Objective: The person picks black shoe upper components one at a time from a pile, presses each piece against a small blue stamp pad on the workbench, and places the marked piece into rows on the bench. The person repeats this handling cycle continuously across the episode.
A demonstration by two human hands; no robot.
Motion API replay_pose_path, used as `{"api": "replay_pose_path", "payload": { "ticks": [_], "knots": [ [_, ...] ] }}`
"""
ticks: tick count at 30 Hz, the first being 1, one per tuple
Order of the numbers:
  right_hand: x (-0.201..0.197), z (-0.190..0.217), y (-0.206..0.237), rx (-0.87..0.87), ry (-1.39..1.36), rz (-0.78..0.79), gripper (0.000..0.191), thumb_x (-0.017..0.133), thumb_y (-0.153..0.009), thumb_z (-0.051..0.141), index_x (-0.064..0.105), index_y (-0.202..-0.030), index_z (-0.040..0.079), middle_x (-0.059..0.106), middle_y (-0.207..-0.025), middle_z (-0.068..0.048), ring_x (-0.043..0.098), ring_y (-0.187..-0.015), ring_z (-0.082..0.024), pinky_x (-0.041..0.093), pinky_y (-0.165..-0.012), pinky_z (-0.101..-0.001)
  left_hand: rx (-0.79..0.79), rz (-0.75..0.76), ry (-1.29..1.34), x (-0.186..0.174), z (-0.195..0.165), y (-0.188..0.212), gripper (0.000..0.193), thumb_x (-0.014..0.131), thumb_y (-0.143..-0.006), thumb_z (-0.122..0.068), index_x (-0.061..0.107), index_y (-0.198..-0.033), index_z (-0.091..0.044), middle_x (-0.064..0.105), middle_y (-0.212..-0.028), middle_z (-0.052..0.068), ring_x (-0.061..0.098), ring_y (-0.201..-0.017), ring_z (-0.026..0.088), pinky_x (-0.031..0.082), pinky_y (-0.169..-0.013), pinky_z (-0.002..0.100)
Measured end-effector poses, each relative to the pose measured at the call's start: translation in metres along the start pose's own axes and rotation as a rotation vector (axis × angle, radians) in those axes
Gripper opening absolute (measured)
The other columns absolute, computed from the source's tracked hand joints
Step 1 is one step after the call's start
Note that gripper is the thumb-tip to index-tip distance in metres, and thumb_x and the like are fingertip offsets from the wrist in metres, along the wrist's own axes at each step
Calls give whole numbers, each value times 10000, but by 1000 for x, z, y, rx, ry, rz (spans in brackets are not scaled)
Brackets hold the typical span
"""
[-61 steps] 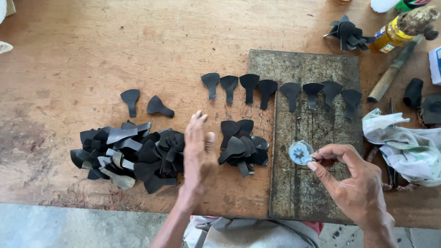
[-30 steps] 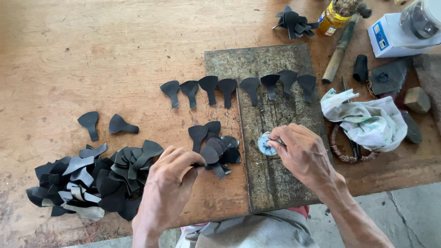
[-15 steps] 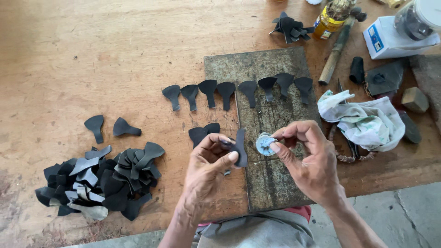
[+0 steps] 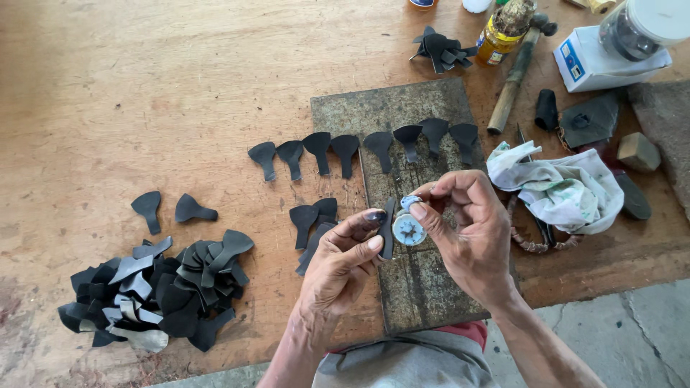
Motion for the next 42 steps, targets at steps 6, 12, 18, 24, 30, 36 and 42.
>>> {"api": "replay_pose_path", "payload": {
  "ticks": [6, 12, 18, 24, 30, 36, 42],
  "knots": [
    [3, 1, -2, -48, 2, 14, 260, 743, -968, 80, 535, -1120, 46, 717, -1061, -115, 710, -992, -133, 613, -851, -244, 0, -24, -39, 0, 2, 0, 377, 733, -871, 69, 680, -1242, 32, 749, -1060, 123, 715, -893, 152, 584, -756, 251],
    [10, 1, 8, -101, 222, 126, 253, 773, -924, 143, 574, -1062, 72, 758, -996, -89, 747, -917, -136, 653, -789, -247, 8, 24, 26, 2, 0, 0, 380, 735, -894, 63, 678, -1268, 28, 745, -1071, 123, 706, -895, 156, 574, -761, 261],
    [-3, 3, 6, -116, 126, -22, 285, 769, -963, 158, 552, -1121, 63, 751, -1042, -110, 728, -956, -160, 612, -848, -268, 3, 16, 8, -1, 3, -1, 384, 741, -879, 60, 670, -1255, 24, 746, -1073, 113, 709, -901, 158, 579, -777, 276],
    [9, 0, 5, -75, 168, 47, 264, 767, -935, 170, 568, -1070, 61, 753, -1025, -114, 753, -935, -151, 663, -806, -270, 2, 3, 7, -5, 4, -3, 399, 755, -877, 56, 677, -1267, 21, 745, -1047, 111, 699, -873, 148, 562, -739, 259],
    [4, 1, 5, -94, 161, 26, 265, 763, -947, 173, 565, -1083, 61, 761, -1023, -110, 757, -938, -144, 656, -819, -270, 2, 15, 23, -8, 4, -2, 391, 756, -881, 54, 674, -1262, 25, 747, -1043, 109, 699, -869, 147, 562, -734, 254],
    [12, 0, 4, -145, 216, 66, 273, 778, -930, 175, 576, -1075, 61, 761, -1024, -107, 744, -920, -139, 649, -799, -271, 24, 26, 10, -5, 2, -3, 384, 739, -883, 64, 672, -1259, 34, 746, -1066, 114, 703, -901, 154, 568, -763, 261],
    [21, 0, 15, -107, 232, 158, 255, 781, -922, 167, 586, -1046, 58, 776, -988, -101, 749, -923, -141, 631, -815, -266, 35, 19, 30, -9, -1, -3, 379, 733, -894, 81, 672, -1265, 34, 742, -1099, 113, 699, -938, 148, 558, -790, 257]
  ]
}}
Point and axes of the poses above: each hand's wrist, its own y-axis away from the middle knuckle, its own x-axis out of the palm, z = x × y, the point moved 8 cm from there along -y, towards the middle knuckle
